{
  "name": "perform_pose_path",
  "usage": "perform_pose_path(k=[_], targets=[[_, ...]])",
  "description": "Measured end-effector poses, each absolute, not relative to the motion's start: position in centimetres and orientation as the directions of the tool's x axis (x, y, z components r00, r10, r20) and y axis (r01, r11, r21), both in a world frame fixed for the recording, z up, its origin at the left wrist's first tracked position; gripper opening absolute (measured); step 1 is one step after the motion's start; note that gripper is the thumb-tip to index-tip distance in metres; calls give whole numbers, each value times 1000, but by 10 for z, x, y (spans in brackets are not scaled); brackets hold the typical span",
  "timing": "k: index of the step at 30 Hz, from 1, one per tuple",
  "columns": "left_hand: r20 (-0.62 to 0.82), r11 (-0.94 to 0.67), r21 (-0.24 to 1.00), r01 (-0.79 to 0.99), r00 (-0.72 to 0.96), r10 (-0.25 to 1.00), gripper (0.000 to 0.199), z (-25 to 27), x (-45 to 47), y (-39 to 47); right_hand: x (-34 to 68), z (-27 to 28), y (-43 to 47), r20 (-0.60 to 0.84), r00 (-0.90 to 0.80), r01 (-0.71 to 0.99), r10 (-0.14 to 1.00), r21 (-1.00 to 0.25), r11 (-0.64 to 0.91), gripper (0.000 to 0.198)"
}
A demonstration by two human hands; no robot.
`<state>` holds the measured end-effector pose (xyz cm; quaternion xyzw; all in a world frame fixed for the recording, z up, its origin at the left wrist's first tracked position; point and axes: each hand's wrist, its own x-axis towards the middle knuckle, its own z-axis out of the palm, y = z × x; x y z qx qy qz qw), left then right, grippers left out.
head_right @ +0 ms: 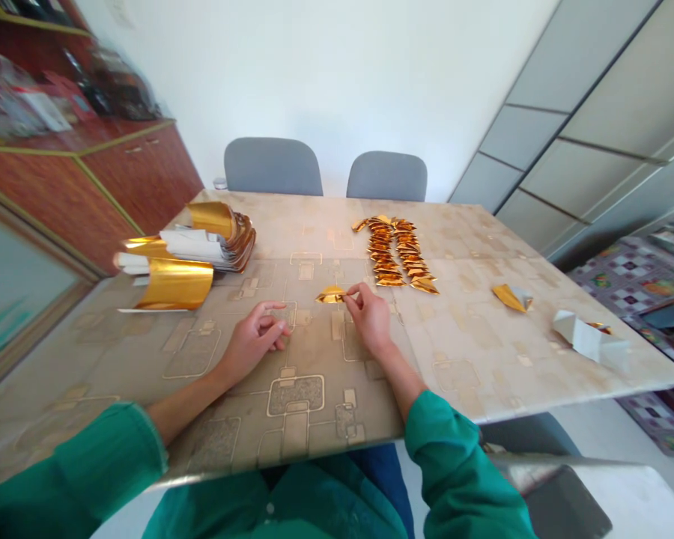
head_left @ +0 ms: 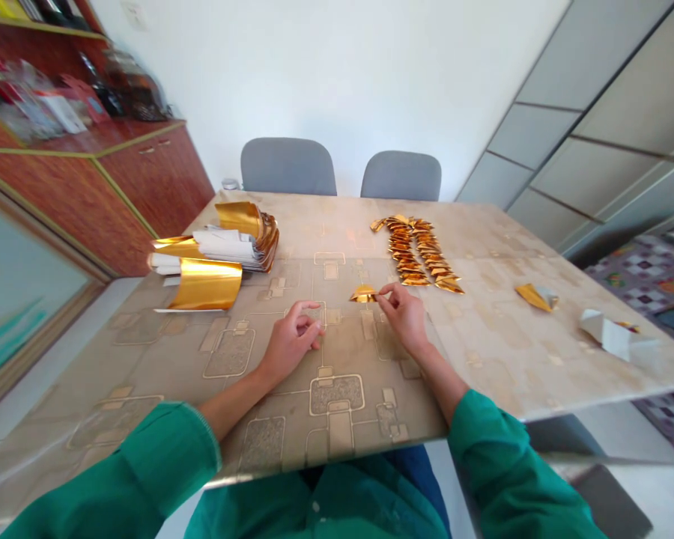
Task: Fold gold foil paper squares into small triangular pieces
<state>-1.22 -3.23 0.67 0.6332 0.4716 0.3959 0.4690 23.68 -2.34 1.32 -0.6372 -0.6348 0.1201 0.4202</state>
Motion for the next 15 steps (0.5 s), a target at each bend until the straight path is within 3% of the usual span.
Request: perform_pose_path(k=[3,8,15], targets=[[69,-130,965,228,255,964,37,5,-14,-32,291,12,-25,413,273,759,869,-647,69,24],[76,-141,964,228,269,960,33,2,-14,-31,372,5,-39,383,498,821,778,-498,-279,17],[43,-103,970,222,256,966,32,4,-14,-31,409,1,-34,323,527,844,786,-308,-440,16]])
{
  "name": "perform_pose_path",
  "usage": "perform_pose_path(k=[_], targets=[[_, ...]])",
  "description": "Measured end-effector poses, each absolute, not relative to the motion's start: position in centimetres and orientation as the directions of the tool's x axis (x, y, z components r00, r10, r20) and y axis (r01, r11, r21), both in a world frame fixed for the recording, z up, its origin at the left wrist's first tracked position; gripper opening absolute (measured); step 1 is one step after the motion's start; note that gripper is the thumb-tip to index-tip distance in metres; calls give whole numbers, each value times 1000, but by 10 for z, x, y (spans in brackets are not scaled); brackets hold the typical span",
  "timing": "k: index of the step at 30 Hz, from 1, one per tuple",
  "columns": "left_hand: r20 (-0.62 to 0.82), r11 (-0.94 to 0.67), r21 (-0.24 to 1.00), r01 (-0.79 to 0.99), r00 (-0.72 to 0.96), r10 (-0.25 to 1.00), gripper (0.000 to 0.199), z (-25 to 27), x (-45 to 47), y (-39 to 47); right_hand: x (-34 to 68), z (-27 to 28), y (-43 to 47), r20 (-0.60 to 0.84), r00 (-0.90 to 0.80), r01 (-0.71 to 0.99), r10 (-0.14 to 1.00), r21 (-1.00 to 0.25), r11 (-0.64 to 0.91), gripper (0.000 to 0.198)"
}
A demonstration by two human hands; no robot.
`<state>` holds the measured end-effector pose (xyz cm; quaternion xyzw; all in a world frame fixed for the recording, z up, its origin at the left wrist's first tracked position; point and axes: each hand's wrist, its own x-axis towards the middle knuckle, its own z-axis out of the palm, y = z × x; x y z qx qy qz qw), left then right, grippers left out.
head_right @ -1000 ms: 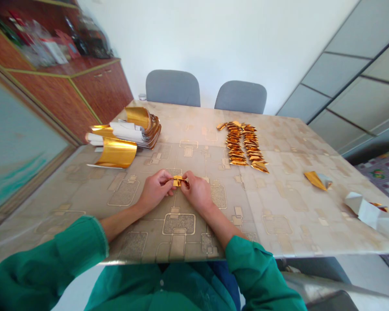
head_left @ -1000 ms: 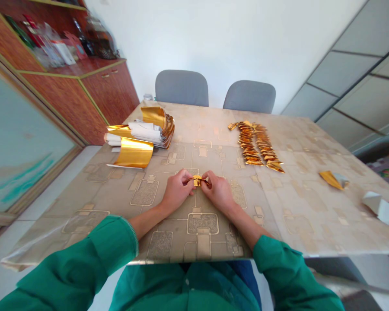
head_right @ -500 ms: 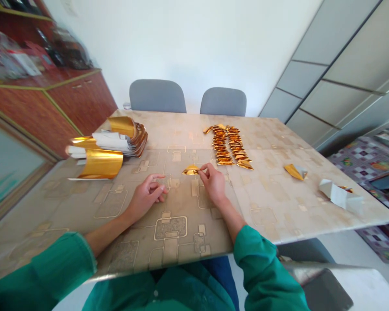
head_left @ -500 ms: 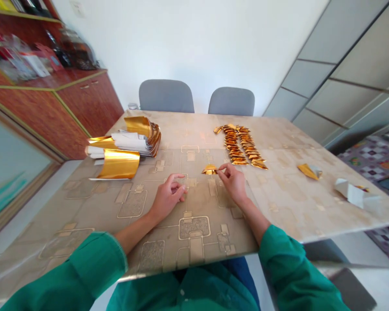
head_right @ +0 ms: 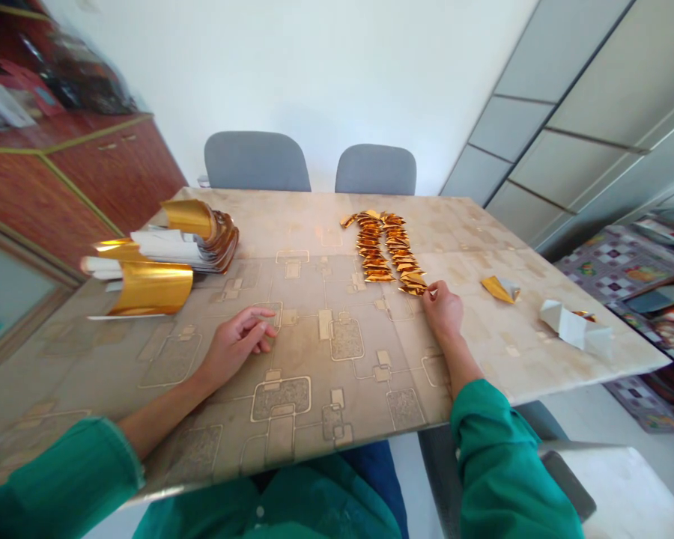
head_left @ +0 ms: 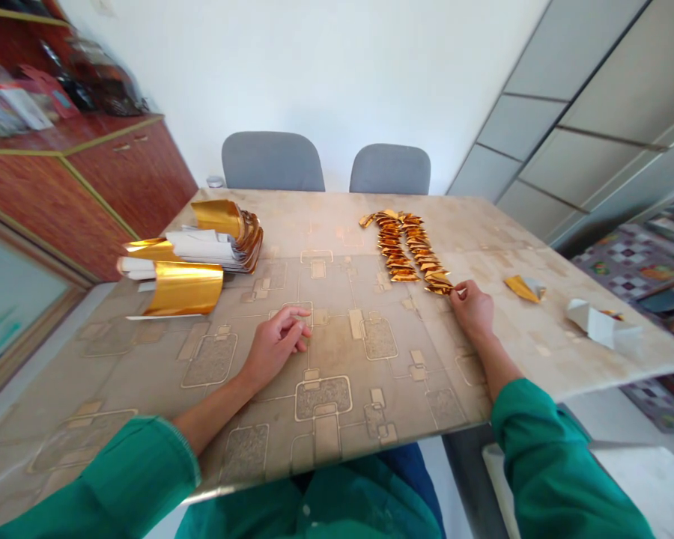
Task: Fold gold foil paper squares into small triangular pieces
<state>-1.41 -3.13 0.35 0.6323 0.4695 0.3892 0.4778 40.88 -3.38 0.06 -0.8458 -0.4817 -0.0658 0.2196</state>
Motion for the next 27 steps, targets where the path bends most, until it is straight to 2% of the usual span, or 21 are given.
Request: perform_pose_path(k=[12,21,27], targets=[[22,-87,967,238,265,964,28,4,-15,-31,416,3,-18,275,513,858,813,-188,-478,23],[28,-95,969,229,277,961,25,4,-15,-31,405,13,-25,181,533,846,826,-129,-517,38],[41,-102,972,211,278,960,25,5,-14,-32,398,13,-38,186,556,831,811,-143,-537,29]])
